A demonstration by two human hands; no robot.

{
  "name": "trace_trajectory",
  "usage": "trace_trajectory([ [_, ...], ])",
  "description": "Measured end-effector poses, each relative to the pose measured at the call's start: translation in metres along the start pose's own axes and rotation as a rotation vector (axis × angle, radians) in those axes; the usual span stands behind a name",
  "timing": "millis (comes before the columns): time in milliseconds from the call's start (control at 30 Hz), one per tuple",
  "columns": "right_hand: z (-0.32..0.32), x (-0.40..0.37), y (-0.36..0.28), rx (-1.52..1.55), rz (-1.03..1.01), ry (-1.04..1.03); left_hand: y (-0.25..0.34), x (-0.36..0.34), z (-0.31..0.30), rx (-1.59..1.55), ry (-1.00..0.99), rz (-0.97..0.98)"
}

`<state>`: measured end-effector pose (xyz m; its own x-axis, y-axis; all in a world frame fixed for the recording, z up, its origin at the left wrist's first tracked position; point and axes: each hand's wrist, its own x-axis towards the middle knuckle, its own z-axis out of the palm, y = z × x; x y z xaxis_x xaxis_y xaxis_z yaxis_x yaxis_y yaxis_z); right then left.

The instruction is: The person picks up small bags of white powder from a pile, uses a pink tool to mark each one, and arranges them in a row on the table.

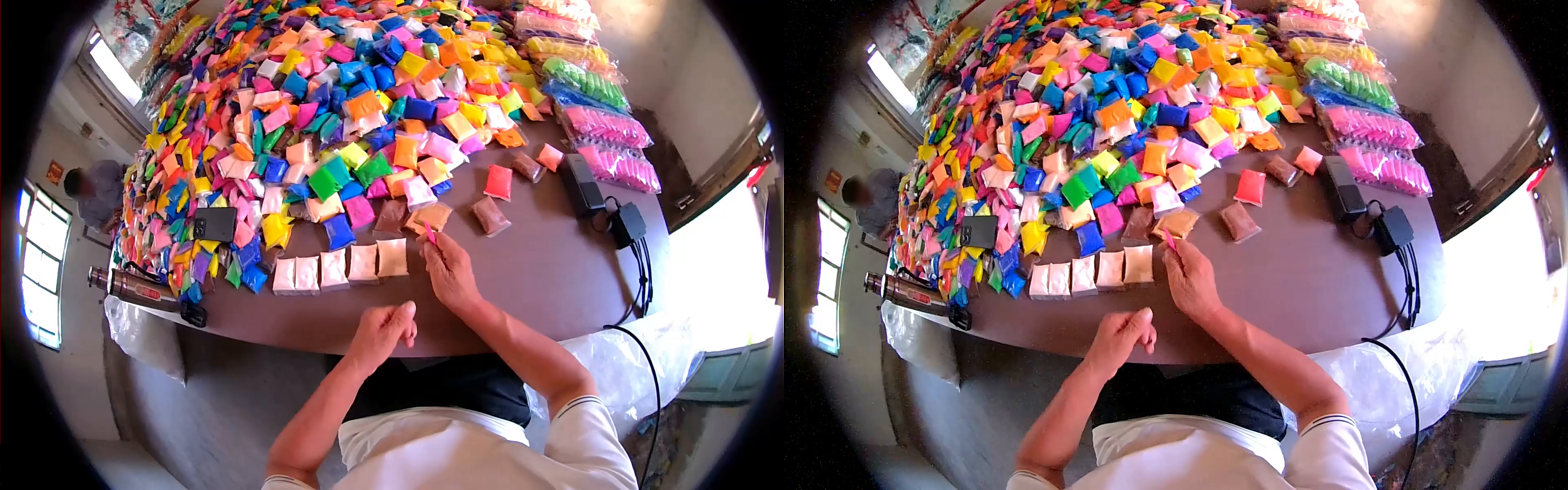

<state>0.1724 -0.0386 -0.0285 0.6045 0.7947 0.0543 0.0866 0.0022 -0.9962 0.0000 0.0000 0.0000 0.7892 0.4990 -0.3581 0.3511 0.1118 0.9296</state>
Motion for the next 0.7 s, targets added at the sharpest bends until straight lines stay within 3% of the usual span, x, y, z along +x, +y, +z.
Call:
trace_trajectory([
  [67,0.001,0.003,-0.010,-0.143,-0.275,0.095,-0.003,0.010,-0.005,-0.184,0.039,-0.011],
  [100,0.002,0.014,-0.012,-0.153,-0.269,0.090,-0.005,0.019,-0.008,-0.197,0.037,-0.015],
  [167,0.006,0.038,-0.023,-0.277,-0.393,0.190,-0.006,0.026,-0.014,-0.581,0.132,-0.087],
  [200,0.007,0.051,-0.031,-0.293,-0.367,0.213,-0.009,0.028,-0.015,-0.617,0.128,-0.053],
  [433,0.022,0.146,-0.062,-0.457,-0.275,0.238,-0.023,0.011,0.000,-0.430,0.192,0.215],
  [533,0.036,0.181,-0.059,-0.457,-0.318,0.287,-0.029,0.012,0.005,-0.367,0.208,0.247],
  [700,0.055,0.208,-0.064,-0.516,-0.150,0.197,-0.038,0.008,0.011,-0.202,0.238,0.294],
])
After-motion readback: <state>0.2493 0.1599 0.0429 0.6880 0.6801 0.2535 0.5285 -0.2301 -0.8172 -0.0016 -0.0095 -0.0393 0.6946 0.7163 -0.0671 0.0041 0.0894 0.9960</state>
